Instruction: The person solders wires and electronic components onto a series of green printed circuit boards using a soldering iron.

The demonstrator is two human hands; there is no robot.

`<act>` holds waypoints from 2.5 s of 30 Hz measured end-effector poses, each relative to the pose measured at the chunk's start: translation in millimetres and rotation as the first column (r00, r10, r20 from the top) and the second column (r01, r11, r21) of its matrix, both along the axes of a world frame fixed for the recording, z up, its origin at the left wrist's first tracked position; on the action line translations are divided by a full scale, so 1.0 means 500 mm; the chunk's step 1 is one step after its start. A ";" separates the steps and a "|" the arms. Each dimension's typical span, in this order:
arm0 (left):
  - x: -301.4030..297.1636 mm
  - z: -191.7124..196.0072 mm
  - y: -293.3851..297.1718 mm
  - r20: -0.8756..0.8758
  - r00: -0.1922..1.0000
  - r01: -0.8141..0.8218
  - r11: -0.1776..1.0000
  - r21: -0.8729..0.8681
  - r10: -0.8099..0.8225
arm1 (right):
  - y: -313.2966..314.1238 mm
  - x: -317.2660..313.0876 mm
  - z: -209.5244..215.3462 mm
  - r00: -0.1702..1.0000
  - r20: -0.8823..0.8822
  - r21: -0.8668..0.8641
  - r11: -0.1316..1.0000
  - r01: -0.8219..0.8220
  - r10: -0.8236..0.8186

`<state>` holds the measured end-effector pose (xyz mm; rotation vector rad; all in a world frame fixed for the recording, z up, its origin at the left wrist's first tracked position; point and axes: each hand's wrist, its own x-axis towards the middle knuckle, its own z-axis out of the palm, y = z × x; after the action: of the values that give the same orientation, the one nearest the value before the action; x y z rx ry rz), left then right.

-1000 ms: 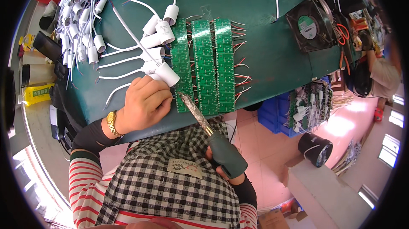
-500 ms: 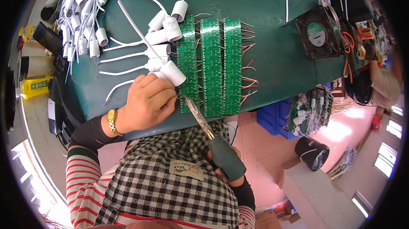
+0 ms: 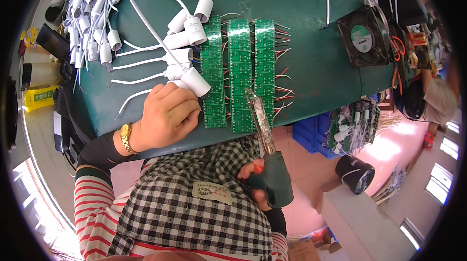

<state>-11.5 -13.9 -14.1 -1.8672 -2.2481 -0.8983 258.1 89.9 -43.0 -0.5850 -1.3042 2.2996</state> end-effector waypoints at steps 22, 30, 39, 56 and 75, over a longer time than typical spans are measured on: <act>-0.009 0.007 -0.005 0.076 0.996 0.049 0.999 -0.004 -0.049 | -0.017 0.023 -0.006 0.994 0.109 -0.085 0.996 0.020 -0.011; -0.008 -0.006 0.000 0.006 0.999 0.035 0.997 0.064 -0.035 | 0.001 0.044 0.001 0.971 0.182 -0.107 0.985 -0.135 0.153; -0.005 -0.012 0.002 0.052 0.998 0.023 0.995 0.099 -0.028 | 0.014 0.038 0.004 0.940 0.242 0.000 0.969 -0.248 0.241; 0.006 -0.014 0.004 0.009 1.000 -0.017 0.999 0.050 0.016 | 0.019 0.021 -0.002 0.946 0.207 0.022 0.965 -0.260 0.251; 0.010 -0.015 0.009 -0.032 0.999 -0.005 0.998 0.058 0.007 | -0.002 0.041 -0.005 0.984 0.138 -0.116 0.988 -0.099 0.115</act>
<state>-6.8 -9.3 -21.7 -1.8356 -2.1840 -0.9163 278.9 88.8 -45.5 -0.7468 -1.3112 2.4686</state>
